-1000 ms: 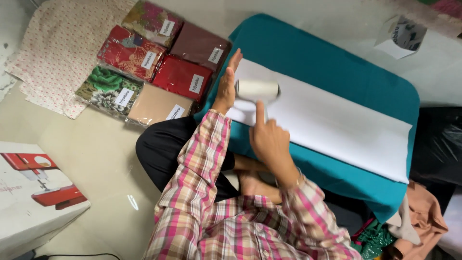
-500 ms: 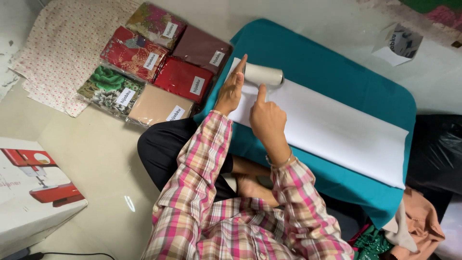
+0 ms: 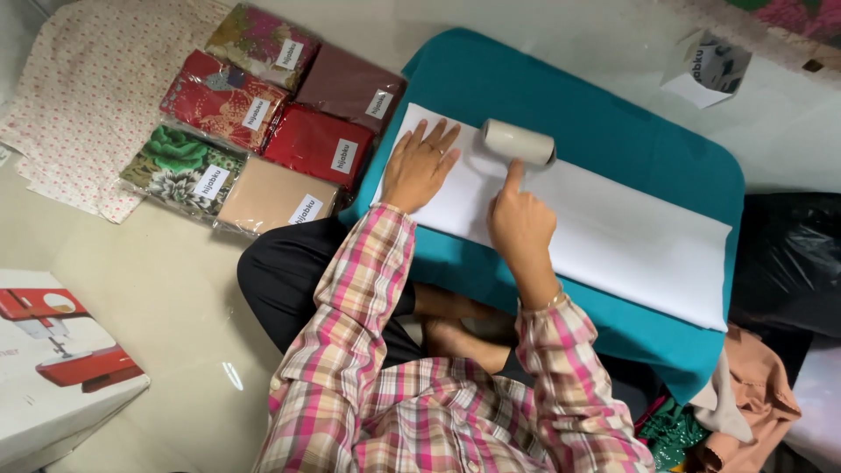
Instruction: Cleaning a textile item with a lint roller, folding it, and placing it into a plastic packaging bag.
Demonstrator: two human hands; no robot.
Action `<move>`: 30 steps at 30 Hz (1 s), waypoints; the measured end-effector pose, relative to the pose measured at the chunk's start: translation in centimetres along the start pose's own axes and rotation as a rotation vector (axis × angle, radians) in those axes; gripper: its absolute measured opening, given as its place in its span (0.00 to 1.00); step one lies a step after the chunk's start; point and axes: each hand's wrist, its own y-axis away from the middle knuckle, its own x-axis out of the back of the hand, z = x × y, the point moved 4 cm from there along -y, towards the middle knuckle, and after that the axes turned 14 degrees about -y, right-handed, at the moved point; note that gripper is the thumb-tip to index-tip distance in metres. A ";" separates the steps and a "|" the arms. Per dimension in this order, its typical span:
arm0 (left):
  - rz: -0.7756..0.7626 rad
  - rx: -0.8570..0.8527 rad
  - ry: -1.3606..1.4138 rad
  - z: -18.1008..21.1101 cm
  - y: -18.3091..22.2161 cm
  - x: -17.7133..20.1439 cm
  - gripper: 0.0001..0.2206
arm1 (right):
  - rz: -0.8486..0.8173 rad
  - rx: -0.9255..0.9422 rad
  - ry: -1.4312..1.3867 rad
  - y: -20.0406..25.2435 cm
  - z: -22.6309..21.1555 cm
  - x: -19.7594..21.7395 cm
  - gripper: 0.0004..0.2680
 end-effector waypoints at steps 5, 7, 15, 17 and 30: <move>-0.022 -0.023 -0.194 0.8 0.2 0.9 0.28 | -0.055 -0.028 -0.060 4.7 -1.9 3.5 0.22; -0.060 -0.019 -0.200 0.8 0.2 0.9 0.31 | -0.121 -0.039 -0.016 9.8 -2.9 4.8 0.23; -0.135 -0.015 -0.227 1.0 0.4 1.3 0.39 | -0.138 -0.131 0.099 7.9 2.9 5.1 0.22; -0.166 -0.022 -0.223 0.9 0.4 1.2 0.42 | -0.011 -0.191 0.076 3.6 6.8 3.6 0.22; -0.118 -0.030 -0.298 1.6 0.5 2.2 0.41 | -0.039 -0.119 0.218 16.9 5.6 7.1 0.24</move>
